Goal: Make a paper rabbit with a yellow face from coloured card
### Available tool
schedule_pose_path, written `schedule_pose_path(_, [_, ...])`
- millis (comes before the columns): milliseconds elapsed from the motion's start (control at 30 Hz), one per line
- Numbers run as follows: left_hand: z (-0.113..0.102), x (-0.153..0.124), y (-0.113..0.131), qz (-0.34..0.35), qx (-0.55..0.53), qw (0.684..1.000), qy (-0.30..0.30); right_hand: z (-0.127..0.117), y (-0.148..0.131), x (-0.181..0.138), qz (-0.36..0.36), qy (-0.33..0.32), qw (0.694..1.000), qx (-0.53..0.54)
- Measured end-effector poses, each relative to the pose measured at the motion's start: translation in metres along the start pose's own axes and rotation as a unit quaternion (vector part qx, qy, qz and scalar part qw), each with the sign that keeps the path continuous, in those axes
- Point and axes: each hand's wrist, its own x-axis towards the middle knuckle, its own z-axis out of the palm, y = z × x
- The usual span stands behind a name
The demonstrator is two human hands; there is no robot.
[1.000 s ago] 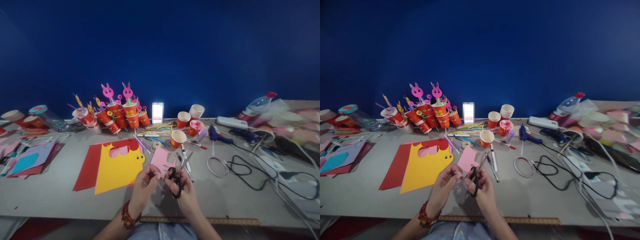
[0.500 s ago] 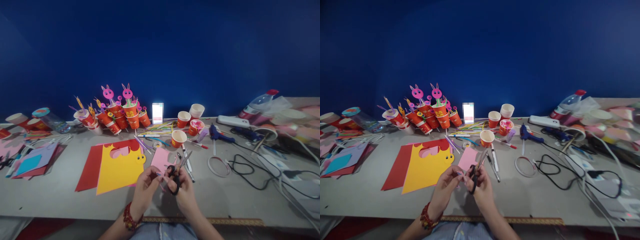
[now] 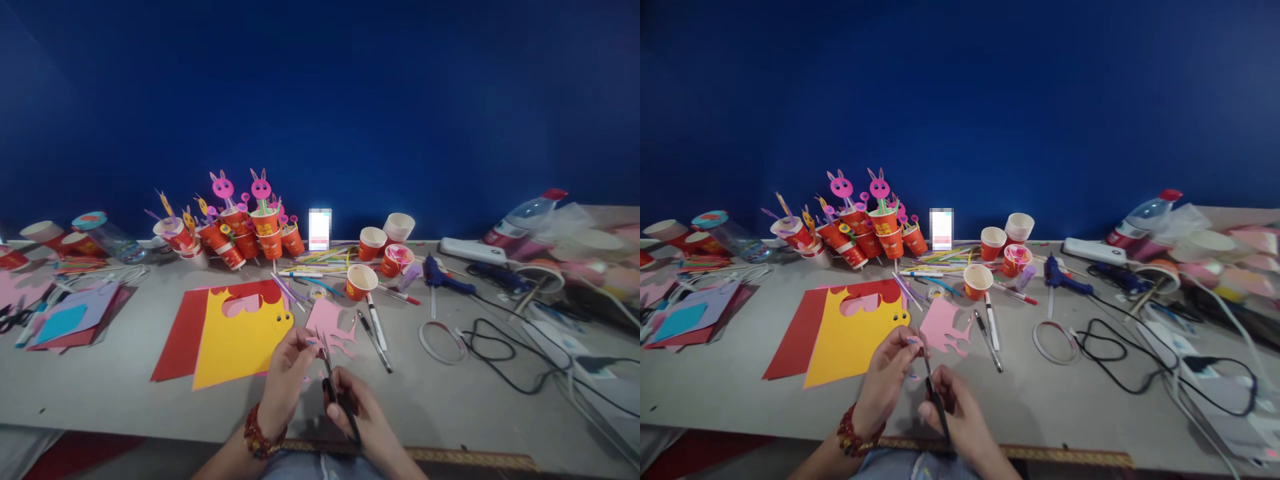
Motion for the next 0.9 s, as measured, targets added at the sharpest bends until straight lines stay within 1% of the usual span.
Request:
schedule_pose_path(300, [-0.003,-0.002,0.003,0.012,0.002,1.0,-0.022,0.001,0.0,0.004,0.005,0.01,1.0,-0.01])
schedule_pose_path(500, [-0.004,-0.003,0.003,0.011,-0.004,1.0,-0.024,0.003,0.005,0.003,0.038,0.002,0.999,0.033])
schedule_pose_path(667, [-0.003,-0.002,0.003,0.015,-0.018,0.999,-0.034,0.002,0.012,0.004,0.034,0.001,0.999,0.037])
schedule_pose_path(900, [-0.002,-0.003,0.002,0.008,-0.025,0.999,-0.023,-0.001,0.018,0.005,0.025,-0.001,0.999,0.034])
